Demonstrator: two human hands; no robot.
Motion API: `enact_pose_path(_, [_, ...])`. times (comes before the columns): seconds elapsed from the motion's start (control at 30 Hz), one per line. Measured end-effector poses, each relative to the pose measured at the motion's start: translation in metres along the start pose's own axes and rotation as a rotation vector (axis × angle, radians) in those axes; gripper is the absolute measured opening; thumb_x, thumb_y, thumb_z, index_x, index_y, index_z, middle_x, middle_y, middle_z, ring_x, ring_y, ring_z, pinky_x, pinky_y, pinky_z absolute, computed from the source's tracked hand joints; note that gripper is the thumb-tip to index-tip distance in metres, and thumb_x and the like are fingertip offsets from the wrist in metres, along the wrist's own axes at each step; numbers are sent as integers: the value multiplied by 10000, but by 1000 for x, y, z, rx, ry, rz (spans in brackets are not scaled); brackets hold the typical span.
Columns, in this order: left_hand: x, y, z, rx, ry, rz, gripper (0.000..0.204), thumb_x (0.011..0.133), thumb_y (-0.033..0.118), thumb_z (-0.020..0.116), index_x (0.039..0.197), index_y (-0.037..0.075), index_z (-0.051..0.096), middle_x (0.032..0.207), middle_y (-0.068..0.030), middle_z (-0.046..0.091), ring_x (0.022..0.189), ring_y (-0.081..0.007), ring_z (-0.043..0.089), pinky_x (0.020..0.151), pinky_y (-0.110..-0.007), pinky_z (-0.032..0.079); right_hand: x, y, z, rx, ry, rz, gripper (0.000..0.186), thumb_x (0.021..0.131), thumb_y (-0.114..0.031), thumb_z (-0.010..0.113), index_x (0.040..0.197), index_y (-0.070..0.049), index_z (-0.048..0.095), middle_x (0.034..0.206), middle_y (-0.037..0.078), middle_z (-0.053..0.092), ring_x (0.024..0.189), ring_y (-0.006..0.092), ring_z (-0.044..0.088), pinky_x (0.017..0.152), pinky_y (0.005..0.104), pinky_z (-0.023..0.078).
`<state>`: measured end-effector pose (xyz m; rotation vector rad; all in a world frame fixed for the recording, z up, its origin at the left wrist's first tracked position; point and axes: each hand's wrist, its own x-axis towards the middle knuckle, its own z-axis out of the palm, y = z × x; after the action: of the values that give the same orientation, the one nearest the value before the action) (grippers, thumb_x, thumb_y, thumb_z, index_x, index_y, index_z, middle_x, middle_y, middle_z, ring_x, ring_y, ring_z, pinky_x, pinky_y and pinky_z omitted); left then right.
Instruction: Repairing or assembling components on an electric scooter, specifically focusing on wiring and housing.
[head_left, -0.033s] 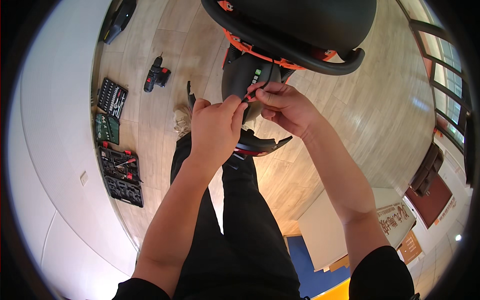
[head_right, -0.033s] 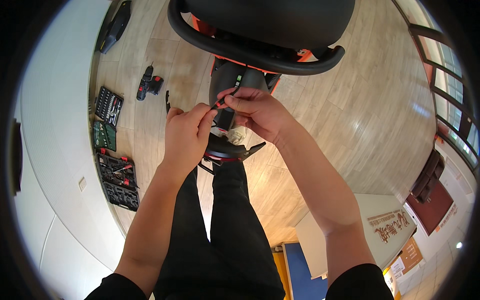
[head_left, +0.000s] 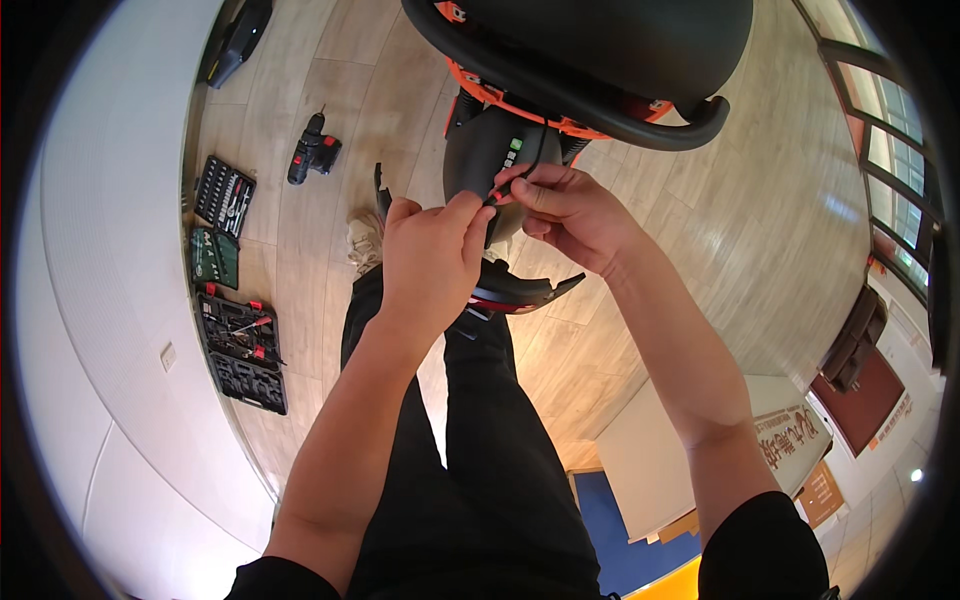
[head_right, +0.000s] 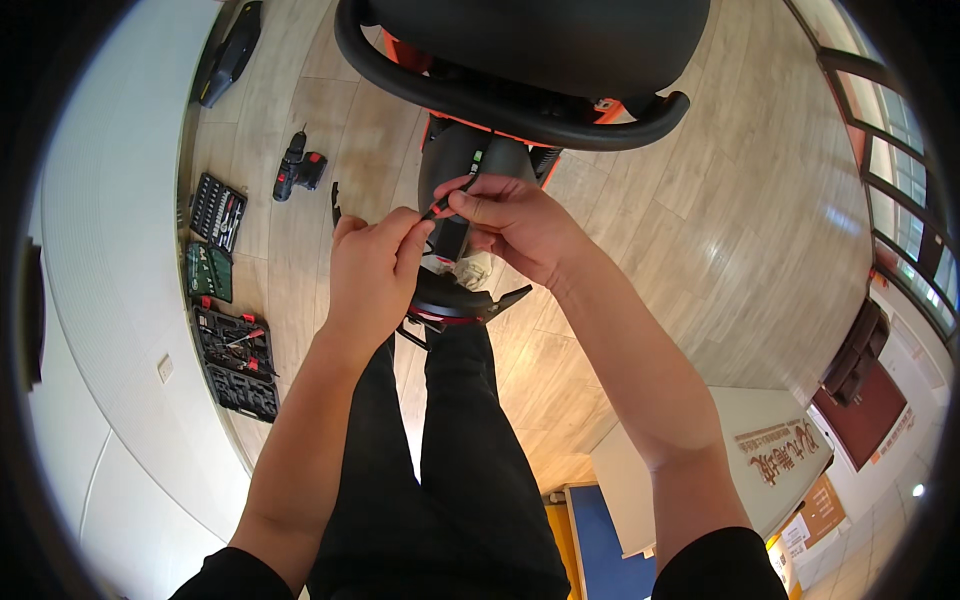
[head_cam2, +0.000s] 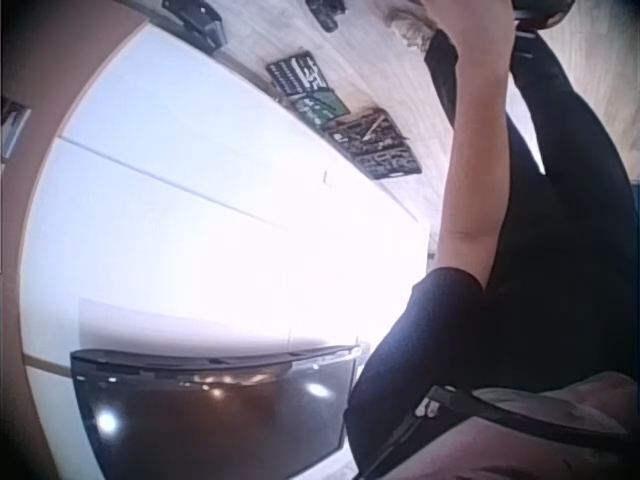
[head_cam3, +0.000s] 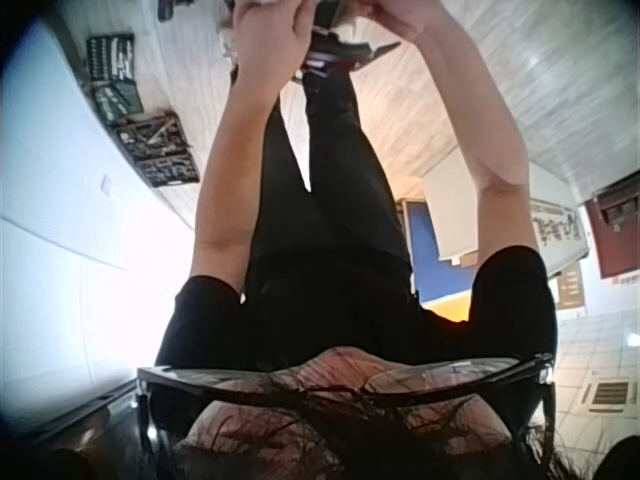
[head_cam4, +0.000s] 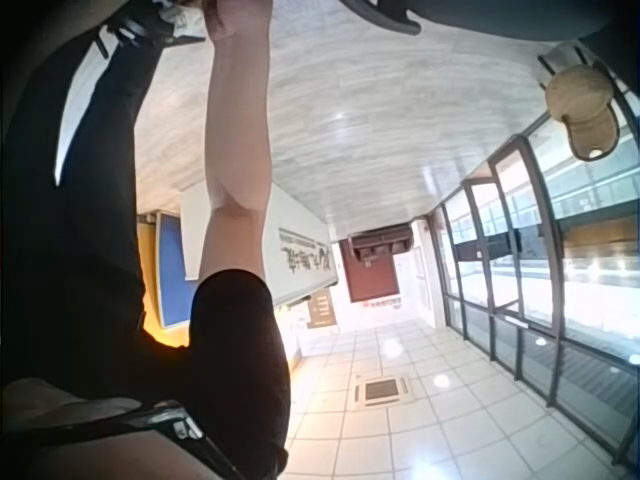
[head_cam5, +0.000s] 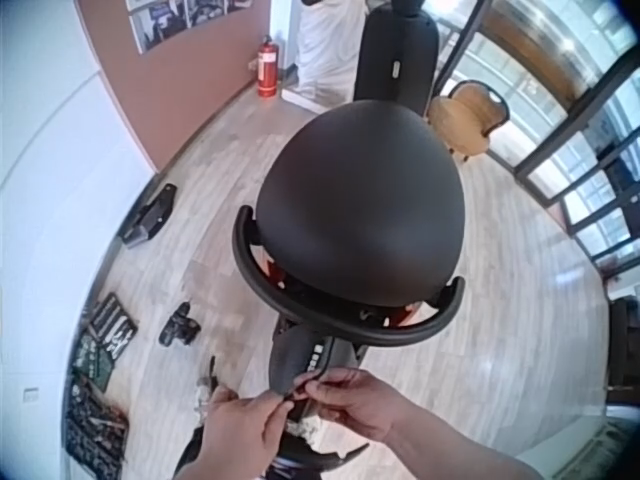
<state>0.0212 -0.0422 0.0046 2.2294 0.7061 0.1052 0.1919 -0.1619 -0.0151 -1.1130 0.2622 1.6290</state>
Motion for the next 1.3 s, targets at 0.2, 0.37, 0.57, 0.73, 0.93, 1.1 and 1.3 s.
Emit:
enact_pose_path(0.2, [0,1,1,-34,17,-7,127,982,177,664,892,87,661,586,-95,581,549,-320,511,727,-386,385,-1,-6,1,-128,0,-62,140,997,-113,700,1114,-60,755,996,-1,719,774,45,529,645,209,408])
enact_pose_path(0.37, [1,1,1,-44,40,-3,180,989,182,646,842,86,605,569,-96,593,543,-320,543,718,-398,380,-1,-7,7,-202,44,-87,141,991,-105,706,1114,-54,752,981,6,731,821,45,589,672,204,439])
enact_pose_path(0.57, [-1,0,1,-40,31,-16,166,987,180,650,855,85,615,572,-85,595,544,-309,542,721,-396,380,2,-3,6,-170,6,-97,135,991,-99,704,1108,-51,752,987,20,738,827,49,604,661,205,431])
enact_pose_path(0.73, [-2,-3,4,-24,50,-14,151,983,172,654,863,86,623,579,-79,598,536,-306,523,713,-397,373,3,-1,6,-119,14,-79,138,992,-105,705,1108,-46,750,990,27,743,834,52,613,663,207,428])
enact_pose_path(0.93, [-4,-2,8,-51,63,-16,145,984,174,655,871,90,623,581,-81,599,536,-308,519,718,-393,374,1,1,11,-150,76,-106,162,984,-97,711,1105,9,735,935,23,713,699,56,506,608,215,393])
enact_pose_path(1.1, [-13,-9,4,-70,24,-48,146,993,175,645,871,96,627,582,-86,593,550,-309,535,724,-390,378,1,-2,14,-295,107,-108,116,990,-129,710,1077,-57,737,985,23,739,866,39,625,684,205,435])
enact_pose_path(1.3, [-36,5,-26,-169,108,31,51,975,130,651,948,95,677,618,-64,606,587,-316,529,722,-392,387,57,34,-29,-284,282,-489,99,976,-169,699,1014,-77,708,935,23,732,833,90,656,717,259,484])
